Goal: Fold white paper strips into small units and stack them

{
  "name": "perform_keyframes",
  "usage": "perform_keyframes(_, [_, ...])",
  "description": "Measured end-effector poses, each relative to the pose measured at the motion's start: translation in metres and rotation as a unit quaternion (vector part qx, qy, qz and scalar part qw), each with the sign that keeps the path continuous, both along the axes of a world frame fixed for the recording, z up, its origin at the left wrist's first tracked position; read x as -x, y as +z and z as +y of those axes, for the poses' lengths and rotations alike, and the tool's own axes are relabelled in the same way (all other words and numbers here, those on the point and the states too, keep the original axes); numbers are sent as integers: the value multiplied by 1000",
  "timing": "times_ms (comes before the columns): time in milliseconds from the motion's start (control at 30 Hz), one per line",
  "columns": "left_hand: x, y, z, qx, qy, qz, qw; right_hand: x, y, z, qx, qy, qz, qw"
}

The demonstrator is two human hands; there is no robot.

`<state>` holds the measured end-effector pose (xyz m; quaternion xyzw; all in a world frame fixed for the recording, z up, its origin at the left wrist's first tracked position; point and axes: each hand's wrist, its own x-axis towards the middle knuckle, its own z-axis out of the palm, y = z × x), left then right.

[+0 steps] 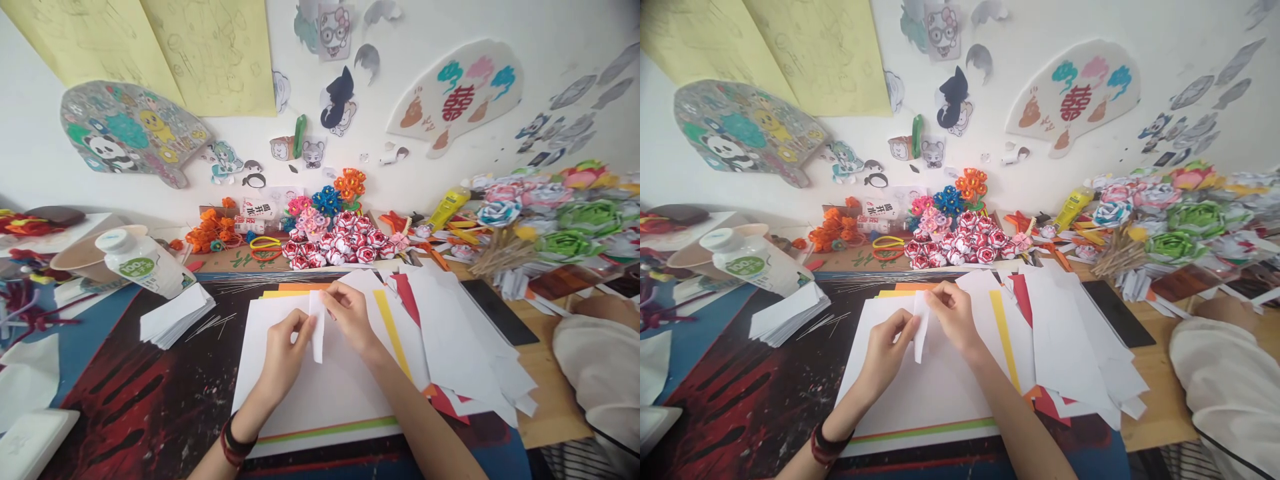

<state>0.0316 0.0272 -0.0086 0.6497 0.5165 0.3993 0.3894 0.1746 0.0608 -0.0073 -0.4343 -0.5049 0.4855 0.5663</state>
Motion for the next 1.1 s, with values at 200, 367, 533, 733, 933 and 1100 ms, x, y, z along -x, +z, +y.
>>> perform_keyframes(200, [0, 1, 0, 8, -8, 15, 1000, 1, -2, -1, 4, -5, 6, 1000])
perform_keyframes(367, [0, 1, -1, 21, -18, 9, 1000, 2, -2, 0, 6, -14, 11, 1000])
perform_keyframes(533, [0, 1, 1, 4, -12, 9, 1000, 1, -2, 0, 2, -24, 12, 1000])
perform_keyframes(733, [-1, 1, -1, 28, -44, 2, 999, -1, -2, 2, 5, -39, 36, 999])
perform_keyframes(933, [-2, 2, 0, 13, -40, 16, 999, -1, -1, 3, 1, -45, 31, 999])
perform_keyframes(1100, [-3, 2, -1, 27, -81, 31, 996, -3, 1, 3, 4, -62, 37, 997])
